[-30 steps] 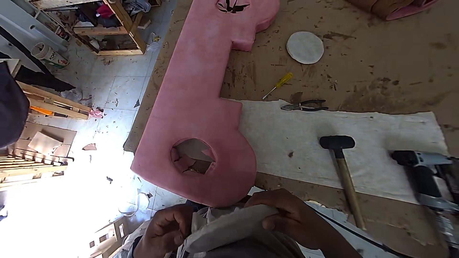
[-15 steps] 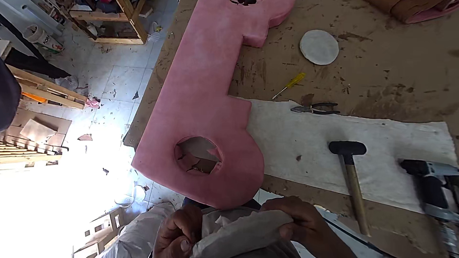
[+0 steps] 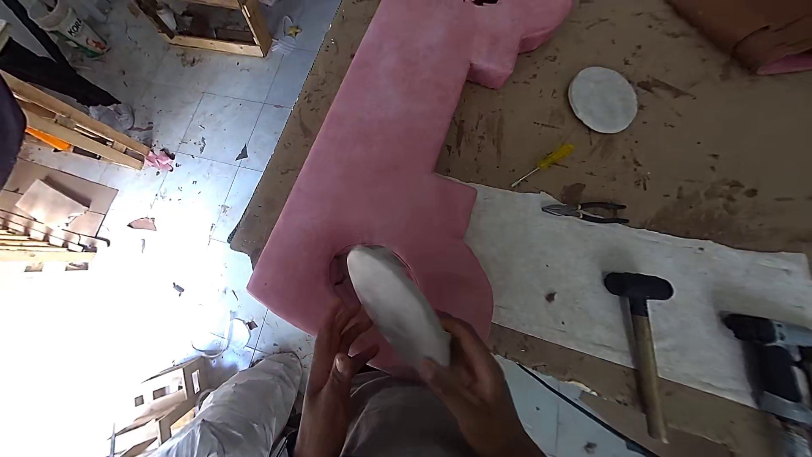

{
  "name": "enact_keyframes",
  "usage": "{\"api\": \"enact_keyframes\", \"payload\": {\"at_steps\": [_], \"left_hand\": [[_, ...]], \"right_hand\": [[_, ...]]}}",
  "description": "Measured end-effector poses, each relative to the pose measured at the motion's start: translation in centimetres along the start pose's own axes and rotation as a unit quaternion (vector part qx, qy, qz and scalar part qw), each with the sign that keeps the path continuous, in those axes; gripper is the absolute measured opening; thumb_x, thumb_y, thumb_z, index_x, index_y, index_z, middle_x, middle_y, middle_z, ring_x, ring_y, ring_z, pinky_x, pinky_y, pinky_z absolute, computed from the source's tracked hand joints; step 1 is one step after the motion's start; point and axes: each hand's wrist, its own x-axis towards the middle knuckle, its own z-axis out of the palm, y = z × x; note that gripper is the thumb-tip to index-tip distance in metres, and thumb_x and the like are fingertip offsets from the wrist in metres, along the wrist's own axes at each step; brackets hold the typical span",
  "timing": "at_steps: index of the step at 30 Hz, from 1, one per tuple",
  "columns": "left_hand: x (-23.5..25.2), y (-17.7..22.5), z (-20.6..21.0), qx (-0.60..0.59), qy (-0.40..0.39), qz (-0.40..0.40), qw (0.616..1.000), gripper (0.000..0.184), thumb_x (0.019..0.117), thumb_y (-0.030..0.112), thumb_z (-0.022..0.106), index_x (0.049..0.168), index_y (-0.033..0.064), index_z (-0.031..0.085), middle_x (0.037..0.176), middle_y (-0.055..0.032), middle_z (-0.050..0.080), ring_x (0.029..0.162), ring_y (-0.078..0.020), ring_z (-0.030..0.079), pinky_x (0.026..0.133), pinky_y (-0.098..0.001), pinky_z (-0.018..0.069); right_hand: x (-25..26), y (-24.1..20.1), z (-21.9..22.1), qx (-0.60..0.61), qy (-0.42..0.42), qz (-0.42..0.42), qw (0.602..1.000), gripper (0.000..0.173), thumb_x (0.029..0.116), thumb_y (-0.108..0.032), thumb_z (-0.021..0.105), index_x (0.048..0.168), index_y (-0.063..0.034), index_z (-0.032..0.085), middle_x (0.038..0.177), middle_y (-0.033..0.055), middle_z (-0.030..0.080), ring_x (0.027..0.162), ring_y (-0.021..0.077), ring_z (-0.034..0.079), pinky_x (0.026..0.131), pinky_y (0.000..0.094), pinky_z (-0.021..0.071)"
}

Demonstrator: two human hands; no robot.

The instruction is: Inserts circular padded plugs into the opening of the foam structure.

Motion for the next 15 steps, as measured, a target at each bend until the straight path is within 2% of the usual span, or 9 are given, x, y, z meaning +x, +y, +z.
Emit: {"api": "enact_keyframes", "payload": {"at_steps": [1,2,3,4,6,8,10,12,15], "left_hand": [[0.3,0.3,0.2,-0.013,-0.027,0.015,0.999,0.103,0.0935,0.065,0.061,0.164,0.01,0.01,0.163,-0.0226,0.032,0.143,-0.0454,0.042,0.104,-0.0658,0.0509],[0.5,0.4,0.5,-0.044,-0.032,0.02,0.998,0.105,0.0899,0.066,0.065,0.164,0.0121,0.014,0.161,-0.0188,0.037,0.143,-0.0393,0.044,0.106,-0.0615,0.0499],[0.5,0.4,1.0,-0.096,0.001,0.015,0.995,0.091,0.0875,0.064,0.069,0.154,0.0119,0.036,0.145,-0.0151,0.055,0.131,-0.0305,0.057,0.104,-0.0532,0.0528],[0.8,0.9,1.9,-0.146,0.058,-0.005,0.988,0.074,0.0853,0.063,0.071,0.136,0.0102,0.058,0.124,-0.013,0.07,0.114,-0.0244,0.069,0.096,-0.0463,0.0582],[1.8,2.3,2.7,-0.203,0.115,-0.04,0.972,0.057,0.0928,0.056,0.065,0.121,0.0066,0.065,0.108,-0.0139,0.074,0.101,-0.0211,0.073,0.091,-0.0414,0.0607],[2.3,3.0,2.7,-0.24,0.111,-0.046,0.963,0.047,0.0981,0.048,0.061,0.121,0.0074,0.064,0.109,-0.0144,0.073,0.102,-0.0215,0.073,0.09,-0.0418,0.0613],[2.5,3.1,2.6,-0.253,0.084,-0.027,0.963,0.043,0.0995,0.047,0.06,0.121,0.0093,0.065,0.111,-0.0147,0.073,0.104,-0.0231,0.073,0.09,-0.0447,0.0614],[2.4,2.8,2.2,-0.255,0.054,-0.011,0.965,0.046,0.0977,0.047,0.064,0.124,0.0089,0.064,0.114,-0.0169,0.072,0.107,-0.0268,0.071,0.092,-0.0497,0.0595],[2.6,2.5,1.5,-0.246,-0.007,0.014,0.969,0.05,0.0978,0.05,0.062,0.128,0.0099,0.064,0.12,-0.0169,0.07,0.113,-0.0279,0.069,0.098,-0.0512,0.0559]], "right_hand": [[0.8,0.0,0.7,-0.043,-0.055,-0.034,0.997,0.05,0.1001,-0.028,0.067,0.144,-0.0085,0.054,0.147,0.0124,0.055,0.129,0.0263,0.059,0.103,0.0448,0.0574],[1.4,0.0,1.6,-0.089,-0.108,-0.07,0.988,0.044,0.101,-0.024,0.064,0.141,-0.0081,0.058,0.15,0.0133,0.053,0.137,0.0279,0.054,0.111,0.0476,0.0524],[1.7,0.1,2.5,-0.132,-0.156,-0.107,0.973,0.037,0.1014,-0.02,0.062,0.137,-0.0096,0.063,0.152,0.0117,0.053,0.143,0.0281,0.048,0.119,0.0501,0.0446],[1.9,0.0,3.3,-0.172,-0.198,-0.142,0.954,0.032,0.103,-0.019,0.06,0.134,-0.0136,0.067,0.154,0.008,0.052,0.149,0.028,0.041,0.125,0.054,0.0328],[2.1,-0.4,4.1,-0.217,-0.241,-0.193,0.926,0.032,0.1043,-0.021,0.058,0.135,-0.0183,0.068,0.155,0.0039,0.051,0.152,0.0256,0.035,0.129,0.0552,0.0228],[2.1,-0.8,3.7,-0.162,-0.22,-0.216,0.937,0.026,0.1047,-0.018,0.058,0.126,-0.0133,0.071,0.14,0.0032,0.065,0.141,0.0232,0.051,0.126,0.0529,0.0309],[1.8,-1.2,2.4,-0.087,-0.168,-0.224,0.956,0.02,0.1042,-0.015,0.057,0.115,-0.0087,0.074,0.123,0.0074,0.073,0.126,0.0273,0.064,0.116,0.0533,0.0459],[1.3,-1.7,0.9,-0.064,-0.093,-0.216,0.97,0.019,0.104,-0.017,0.056,0.11,-0.0091,0.073,0.117,0.0099,0.074,0.115,0.0294,0.069,0.101,0.0502,0.0582],[0.7,-2.1,-0.9,-0.089,0.01,-0.171,0.981,0.02,0.1042,-0.023,0.056,0.11,-0.0118,0.071,0.11,0.0065,0.073,0.098,0.0202,0.071,0.08,0.037,0.063]]}}
